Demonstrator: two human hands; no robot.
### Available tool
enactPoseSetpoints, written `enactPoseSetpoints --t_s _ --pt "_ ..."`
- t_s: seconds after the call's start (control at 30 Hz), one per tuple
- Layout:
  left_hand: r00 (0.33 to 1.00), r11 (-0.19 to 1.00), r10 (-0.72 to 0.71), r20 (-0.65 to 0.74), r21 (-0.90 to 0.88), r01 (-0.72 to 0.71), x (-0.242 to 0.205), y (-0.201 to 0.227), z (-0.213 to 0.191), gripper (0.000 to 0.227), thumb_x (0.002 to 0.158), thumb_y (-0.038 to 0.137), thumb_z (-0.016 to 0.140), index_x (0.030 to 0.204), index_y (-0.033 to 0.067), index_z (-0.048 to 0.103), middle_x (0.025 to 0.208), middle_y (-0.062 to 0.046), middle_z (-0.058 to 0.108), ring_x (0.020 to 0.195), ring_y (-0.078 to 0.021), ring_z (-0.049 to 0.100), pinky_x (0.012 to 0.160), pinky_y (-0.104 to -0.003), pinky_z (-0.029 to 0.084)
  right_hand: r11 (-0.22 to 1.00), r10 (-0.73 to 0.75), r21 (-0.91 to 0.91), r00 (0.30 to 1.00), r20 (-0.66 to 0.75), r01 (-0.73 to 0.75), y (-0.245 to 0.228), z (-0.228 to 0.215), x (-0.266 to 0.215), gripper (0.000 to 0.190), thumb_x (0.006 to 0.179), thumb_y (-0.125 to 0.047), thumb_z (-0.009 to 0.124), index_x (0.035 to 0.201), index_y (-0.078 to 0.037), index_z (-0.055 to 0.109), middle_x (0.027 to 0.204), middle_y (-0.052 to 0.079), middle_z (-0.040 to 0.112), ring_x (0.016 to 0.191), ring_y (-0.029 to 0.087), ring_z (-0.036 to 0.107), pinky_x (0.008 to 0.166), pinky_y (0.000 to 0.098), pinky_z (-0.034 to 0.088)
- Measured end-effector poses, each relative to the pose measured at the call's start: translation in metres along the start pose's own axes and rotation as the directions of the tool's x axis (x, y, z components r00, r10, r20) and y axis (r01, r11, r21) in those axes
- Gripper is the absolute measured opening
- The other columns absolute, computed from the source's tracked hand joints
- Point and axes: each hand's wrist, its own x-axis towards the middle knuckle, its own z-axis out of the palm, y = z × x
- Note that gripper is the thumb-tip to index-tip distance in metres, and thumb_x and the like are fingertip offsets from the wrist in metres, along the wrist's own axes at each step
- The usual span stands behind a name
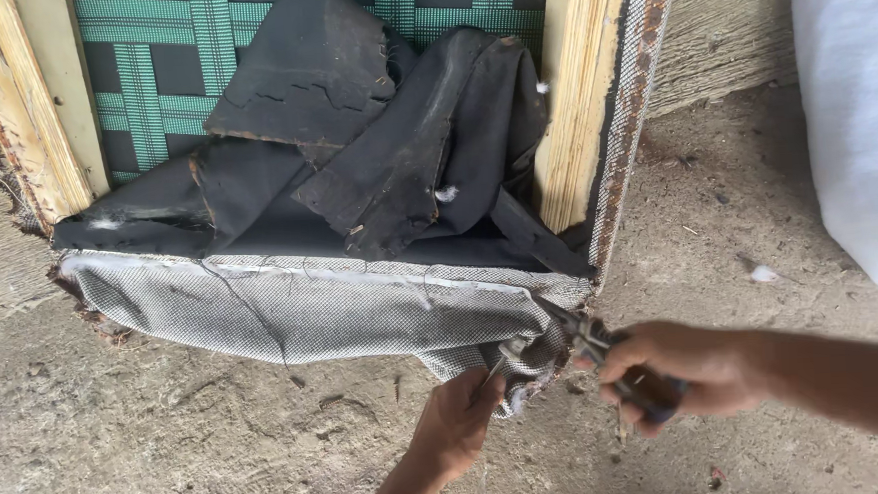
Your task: The person uses a staple remover to pull staples from the edge of a fabric-covered furniture frame. They repeatedly insert the tool under the fabric and lever out staples, then pull the fabric away to expose the frame.
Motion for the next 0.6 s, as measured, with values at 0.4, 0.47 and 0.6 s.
enactPoseSetpoints --t_s 0.4,0.47,0.6 --pt "0.941 0.981 0.143 -0.307 -0.081 -0.175 0.012 -0.008 -0.023 0.042 0.108 0.041 0.042 0.087 0.0095 0.058 0.059 0.000 0.049 0.048 -0.0085 0.036 0.041 -0.032 0.033 0.534 -0.418 0.831 0.903 0.100 0.155 0.057 0.125 0.055 0.026 0.094 -0.022 0.063 0.110 -0.002 0.058 0.088 0.017 0.066 0.077 0.028 0.069 0.077 0.0467 0.061" --pt "0.915 0.971 0.146 -0.377 -0.122 -0.205 0.014 0.000 -0.031 0.036 0.107 0.039 0.039 0.090 0.0126 0.058 0.058 0.001 0.049 0.046 -0.0088 0.037 0.039 -0.033 0.032 0.546 -0.337 0.824 0.940 0.053 0.149 0.051 0.134 0.052 0.028 0.093 -0.026 0.061 0.111 -0.005 0.057 0.094 0.017 0.068 0.093 0.031 0.072 0.091 0.0512 0.059" --pt "0.827 0.946 0.178 -0.533 -0.139 -0.292 0.022 0.015 -0.056 0.037 0.108 0.035 0.042 0.089 0.0066 0.058 0.059 -0.001 0.048 0.047 -0.0110 0.035 0.039 -0.035 0.030 0.560 -0.343 0.818 0.936 0.082 0.134 0.059 0.124 0.050 0.036 0.087 -0.020 0.061 0.118 -0.003 0.058 0.103 0.015 0.070 0.109 0.035 0.069 0.105 0.0594 0.053"
